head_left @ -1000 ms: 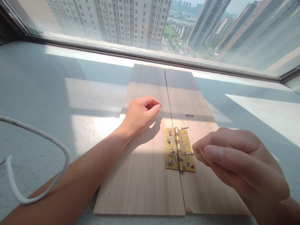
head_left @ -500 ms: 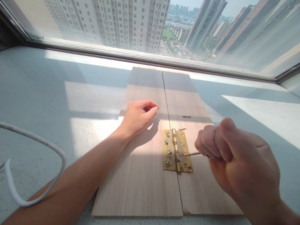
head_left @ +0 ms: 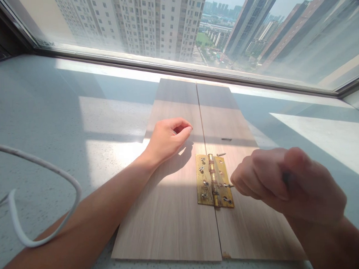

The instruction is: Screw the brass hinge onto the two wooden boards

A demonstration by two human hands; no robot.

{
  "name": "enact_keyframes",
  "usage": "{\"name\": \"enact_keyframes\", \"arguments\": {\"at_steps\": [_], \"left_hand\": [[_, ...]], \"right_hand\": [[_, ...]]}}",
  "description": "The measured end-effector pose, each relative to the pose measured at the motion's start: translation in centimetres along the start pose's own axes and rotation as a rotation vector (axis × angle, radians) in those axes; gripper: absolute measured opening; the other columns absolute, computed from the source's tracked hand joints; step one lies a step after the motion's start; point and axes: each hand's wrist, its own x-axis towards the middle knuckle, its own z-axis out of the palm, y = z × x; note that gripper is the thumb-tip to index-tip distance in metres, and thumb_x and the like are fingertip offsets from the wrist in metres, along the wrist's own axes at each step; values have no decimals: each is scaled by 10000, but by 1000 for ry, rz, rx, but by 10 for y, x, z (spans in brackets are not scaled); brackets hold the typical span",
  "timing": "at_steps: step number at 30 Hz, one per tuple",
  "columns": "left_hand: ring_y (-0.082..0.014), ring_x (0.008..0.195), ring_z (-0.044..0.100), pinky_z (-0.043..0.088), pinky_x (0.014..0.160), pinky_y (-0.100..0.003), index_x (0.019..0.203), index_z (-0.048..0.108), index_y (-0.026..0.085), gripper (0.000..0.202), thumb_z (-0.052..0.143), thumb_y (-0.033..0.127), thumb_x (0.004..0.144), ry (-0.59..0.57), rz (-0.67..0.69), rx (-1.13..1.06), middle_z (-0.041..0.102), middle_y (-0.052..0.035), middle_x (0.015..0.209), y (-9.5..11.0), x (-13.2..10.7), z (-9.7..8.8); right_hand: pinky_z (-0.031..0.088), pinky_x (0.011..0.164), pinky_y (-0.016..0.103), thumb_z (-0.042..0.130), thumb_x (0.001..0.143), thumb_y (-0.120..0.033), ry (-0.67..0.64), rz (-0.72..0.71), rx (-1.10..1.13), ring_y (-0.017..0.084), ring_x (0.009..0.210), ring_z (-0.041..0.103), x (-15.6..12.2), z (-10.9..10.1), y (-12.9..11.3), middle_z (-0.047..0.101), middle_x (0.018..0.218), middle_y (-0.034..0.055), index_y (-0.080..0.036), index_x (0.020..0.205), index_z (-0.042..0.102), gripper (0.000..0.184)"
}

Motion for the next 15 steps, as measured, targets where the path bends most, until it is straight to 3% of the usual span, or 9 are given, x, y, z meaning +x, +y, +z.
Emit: {"name": "enact_keyframes", "arguments": {"at_steps": [2, 4, 6, 8, 13, 15], "left_hand": [[-123, 666, 617, 445, 612, -228, 766, 699, 150, 149, 572, 196, 827, 3, -7, -21, 690, -10, 698, 0, 0, 0], [-115, 635, 594, 434, 591, -227, 739, 692, 152, 172, 570, 222, 839, 6, -13, -24, 676, -6, 677, 1, -1, 0], [-107, 604, 566, 422, 572, -226, 714, 684, 154, 193, 570, 238, 845, 14, -16, -22, 665, -2, 662, 1, -1, 1], [-105, 590, 552, 419, 568, -228, 702, 679, 155, 201, 573, 246, 846, 16, -19, -21, 658, 0, 654, 1, -1, 1], [-122, 631, 583, 435, 602, -243, 712, 680, 161, 186, 576, 248, 839, 4, -21, -17, 672, -7, 672, 1, -1, 0], [-119, 622, 578, 435, 603, -246, 701, 676, 163, 189, 572, 244, 837, 5, -17, -3, 674, -5, 674, 1, -1, 0]], "right_hand": [[270, 387, 250, 407, 948, -505, 262, -54, -79, 89, 391, 316, 0, 3, 3, 300, 440, -46, -195, 522, 380, 527], [317, 434, 260, 552, 910, -420, 571, -123, -378, 101, 450, 407, -4, 11, 4, 395, 472, -30, -191, 506, 437, 478], [328, 484, 273, 660, 852, -345, 772, -143, -663, 115, 512, 450, -7, 21, 5, 453, 500, -18, -189, 502, 483, 422], [321, 500, 281, 659, 853, -335, 793, -101, -680, 120, 533, 434, -10, 31, 6, 451, 523, -17, -192, 536, 499, 384], [293, 514, 295, 539, 926, -269, 805, -182, -285, 108, 520, 293, -13, 48, 13, 284, 546, -35, -190, 552, 366, 420], [261, 491, 300, 514, 928, -249, 716, -170, -226, 101, 493, 245, -13, 46, 11, 212, 532, -38, -186, 535, 283, 460]]}}
